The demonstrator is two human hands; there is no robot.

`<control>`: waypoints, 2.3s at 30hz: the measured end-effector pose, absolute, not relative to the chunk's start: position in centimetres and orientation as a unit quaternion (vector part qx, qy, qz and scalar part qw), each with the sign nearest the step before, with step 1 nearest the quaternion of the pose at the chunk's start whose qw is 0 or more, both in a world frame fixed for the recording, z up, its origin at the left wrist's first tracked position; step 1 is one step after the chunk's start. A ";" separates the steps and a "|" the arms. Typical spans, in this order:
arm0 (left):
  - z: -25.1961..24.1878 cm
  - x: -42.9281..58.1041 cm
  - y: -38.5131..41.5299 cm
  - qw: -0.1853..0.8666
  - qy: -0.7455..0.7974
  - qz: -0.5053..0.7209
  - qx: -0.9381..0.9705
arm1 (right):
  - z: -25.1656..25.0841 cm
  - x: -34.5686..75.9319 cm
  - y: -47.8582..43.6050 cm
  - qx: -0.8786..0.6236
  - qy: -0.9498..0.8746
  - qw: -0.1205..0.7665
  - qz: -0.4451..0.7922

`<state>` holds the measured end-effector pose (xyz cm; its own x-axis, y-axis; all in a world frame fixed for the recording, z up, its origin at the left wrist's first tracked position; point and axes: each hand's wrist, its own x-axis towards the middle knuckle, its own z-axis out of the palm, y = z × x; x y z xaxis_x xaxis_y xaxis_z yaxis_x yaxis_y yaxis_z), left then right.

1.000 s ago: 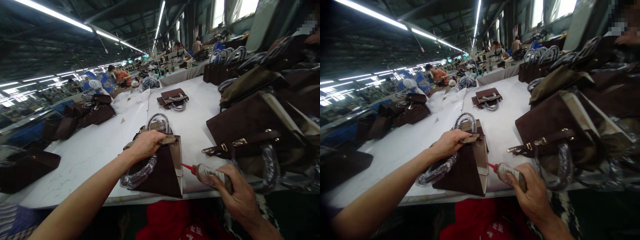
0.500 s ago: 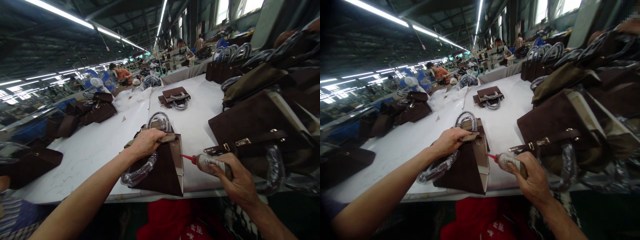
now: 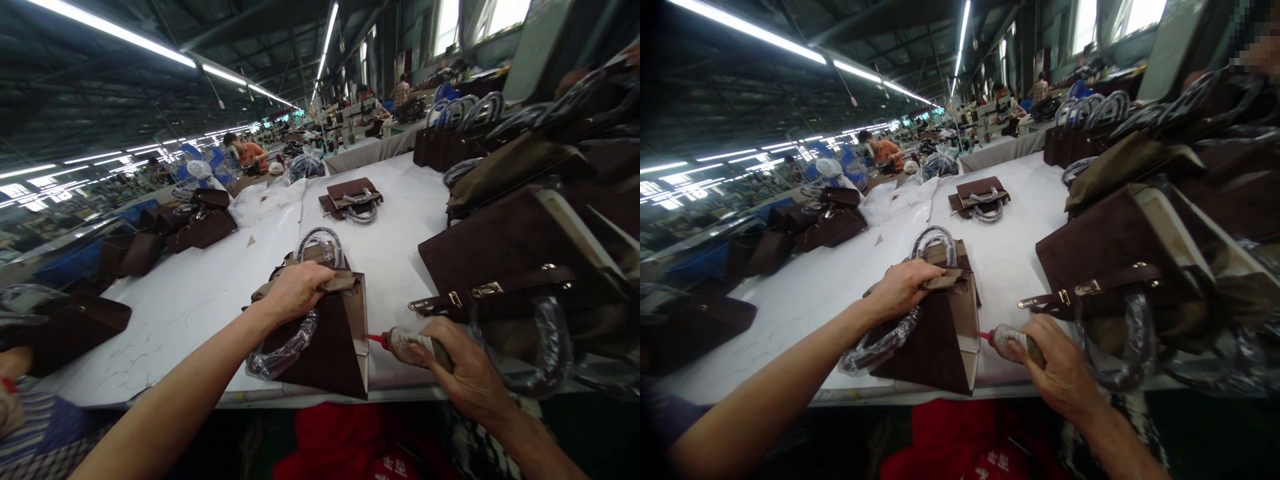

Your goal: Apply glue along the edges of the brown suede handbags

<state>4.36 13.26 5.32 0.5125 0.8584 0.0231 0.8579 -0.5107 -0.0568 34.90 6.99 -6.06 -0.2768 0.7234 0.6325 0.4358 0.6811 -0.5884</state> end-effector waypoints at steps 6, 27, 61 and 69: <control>5.3 4.5 13.0 0.039 -0.495 0.000 -0.868 | -6.4 34.8 6.7 -0.386 -0.771 0.489 0.133; 4.7 5.1 11.6 0.080 -0.445 -0.056 -0.890 | -6.8 34.7 5.8 -0.415 -0.770 0.457 0.162; 4.3 6.5 7.2 0.175 -0.403 -0.164 -0.883 | -6.5 34.3 3.8 -0.469 -0.742 0.450 0.167; 4.5 6.5 6.6 0.182 -0.404 -0.171 -0.880 | -6.6 34.7 3.7 -0.467 -0.745 0.446 0.167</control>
